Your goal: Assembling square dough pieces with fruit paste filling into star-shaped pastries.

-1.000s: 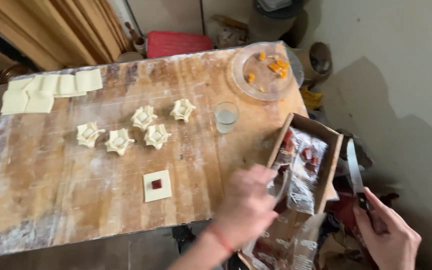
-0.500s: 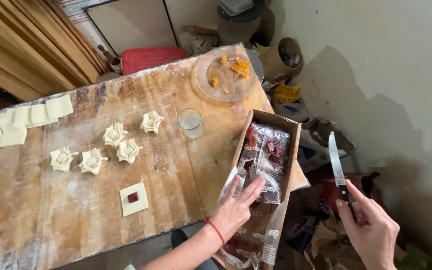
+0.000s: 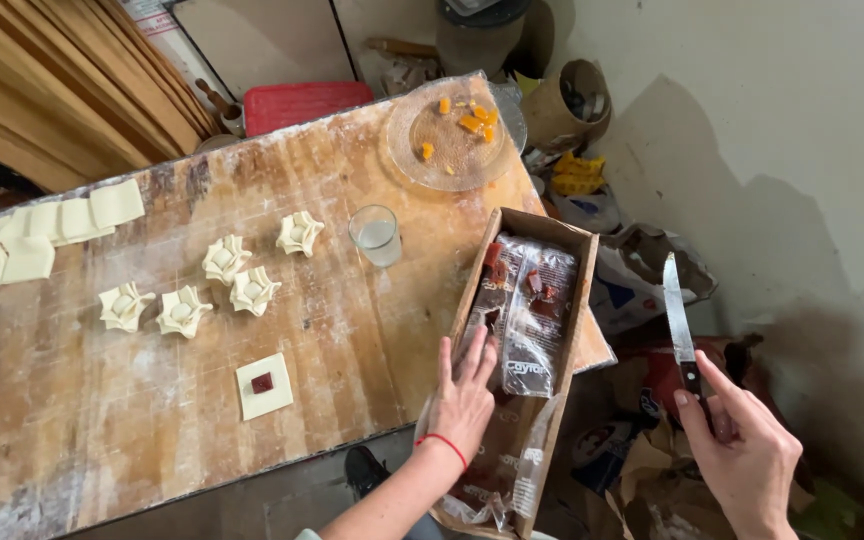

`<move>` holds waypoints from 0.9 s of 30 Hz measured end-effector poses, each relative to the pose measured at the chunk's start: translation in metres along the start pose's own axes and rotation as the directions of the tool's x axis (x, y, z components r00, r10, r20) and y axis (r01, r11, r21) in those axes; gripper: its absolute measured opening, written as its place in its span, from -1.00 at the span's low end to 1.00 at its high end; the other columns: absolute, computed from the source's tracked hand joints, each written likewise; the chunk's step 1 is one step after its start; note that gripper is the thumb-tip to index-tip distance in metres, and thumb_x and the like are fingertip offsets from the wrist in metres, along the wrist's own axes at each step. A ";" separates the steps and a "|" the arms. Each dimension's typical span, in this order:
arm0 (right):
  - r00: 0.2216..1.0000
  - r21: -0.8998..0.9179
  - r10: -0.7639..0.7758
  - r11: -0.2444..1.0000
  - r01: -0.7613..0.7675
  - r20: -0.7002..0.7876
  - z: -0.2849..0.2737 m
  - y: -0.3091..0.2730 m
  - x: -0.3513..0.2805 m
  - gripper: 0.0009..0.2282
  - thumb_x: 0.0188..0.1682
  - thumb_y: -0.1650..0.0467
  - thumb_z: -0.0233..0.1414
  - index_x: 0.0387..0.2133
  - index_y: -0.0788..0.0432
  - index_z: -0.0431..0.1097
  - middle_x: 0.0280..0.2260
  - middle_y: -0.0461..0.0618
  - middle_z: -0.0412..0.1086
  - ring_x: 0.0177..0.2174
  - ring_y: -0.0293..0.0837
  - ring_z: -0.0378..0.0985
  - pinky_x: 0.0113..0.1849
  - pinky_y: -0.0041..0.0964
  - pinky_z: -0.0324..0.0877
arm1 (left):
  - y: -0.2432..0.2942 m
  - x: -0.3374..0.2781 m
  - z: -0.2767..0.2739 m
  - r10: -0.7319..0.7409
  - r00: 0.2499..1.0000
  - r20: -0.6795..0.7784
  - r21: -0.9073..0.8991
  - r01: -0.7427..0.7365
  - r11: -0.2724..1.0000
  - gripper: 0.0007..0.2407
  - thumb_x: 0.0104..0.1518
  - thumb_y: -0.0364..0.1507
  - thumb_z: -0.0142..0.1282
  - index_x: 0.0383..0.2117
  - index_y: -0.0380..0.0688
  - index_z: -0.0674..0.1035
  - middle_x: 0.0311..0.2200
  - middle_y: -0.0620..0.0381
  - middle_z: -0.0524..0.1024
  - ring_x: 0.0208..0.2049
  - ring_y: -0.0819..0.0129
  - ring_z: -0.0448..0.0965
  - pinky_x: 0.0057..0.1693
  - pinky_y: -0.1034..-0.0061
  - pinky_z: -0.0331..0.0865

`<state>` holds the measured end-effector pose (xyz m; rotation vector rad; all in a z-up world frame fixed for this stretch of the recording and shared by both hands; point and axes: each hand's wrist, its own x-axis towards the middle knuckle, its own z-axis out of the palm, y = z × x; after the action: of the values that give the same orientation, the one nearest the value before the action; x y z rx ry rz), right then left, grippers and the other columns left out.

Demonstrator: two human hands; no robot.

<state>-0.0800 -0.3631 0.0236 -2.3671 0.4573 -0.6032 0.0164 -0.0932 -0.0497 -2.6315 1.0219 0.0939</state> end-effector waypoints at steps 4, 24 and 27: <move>1.000 0.019 -0.007 1.000 0.007 -0.012 0.001 -0.002 0.002 -0.55 -0.08 0.49 0.25 0.14 0.08 0.48 -0.56 -0.17 0.25 -0.57 -0.38 0.16 -0.50 -0.46 0.19 | 0.009 0.012 0.017 -0.033 0.999 0.007 0.002 0.033 0.999 -0.86 -0.01 -0.38 0.18 -0.42 -0.04 0.74 0.44 0.03 0.03 0.48 -0.20 -0.35 0.33 -0.46 -0.39; 0.996 -0.021 -0.086 0.996 0.087 0.029 0.020 -0.010 0.012 -0.56 -0.06 0.48 0.25 0.15 0.05 0.50 -0.61 -0.13 0.22 -0.61 -0.37 0.16 -0.48 -0.52 0.24 | -0.163 -0.113 -0.053 -0.431 0.902 0.011 -0.727 0.303 0.617 -0.83 -0.27 -0.30 0.48 -0.50 0.12 0.77 0.40 0.08 0.05 0.47 -0.17 -0.39 0.34 -0.38 -0.69; 0.985 -0.050 -0.156 0.986 0.161 0.078 0.036 -0.017 0.020 -0.60 -0.02 0.46 0.27 0.13 0.08 0.51 -0.56 -0.08 0.33 -0.56 -0.38 0.32 -0.38 -0.51 0.33 | -0.212 -0.153 -0.009 -0.557 0.830 0.008 -0.609 0.446 0.656 -0.86 -0.22 -0.29 0.46 -0.53 0.09 0.75 0.37 0.05 0.07 0.46 -0.14 -0.37 0.37 -0.38 -0.62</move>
<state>-0.0417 -0.3421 0.0163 -2.4871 0.2577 -0.5782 0.0438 0.1497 0.0419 -3.4614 0.2555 0.0478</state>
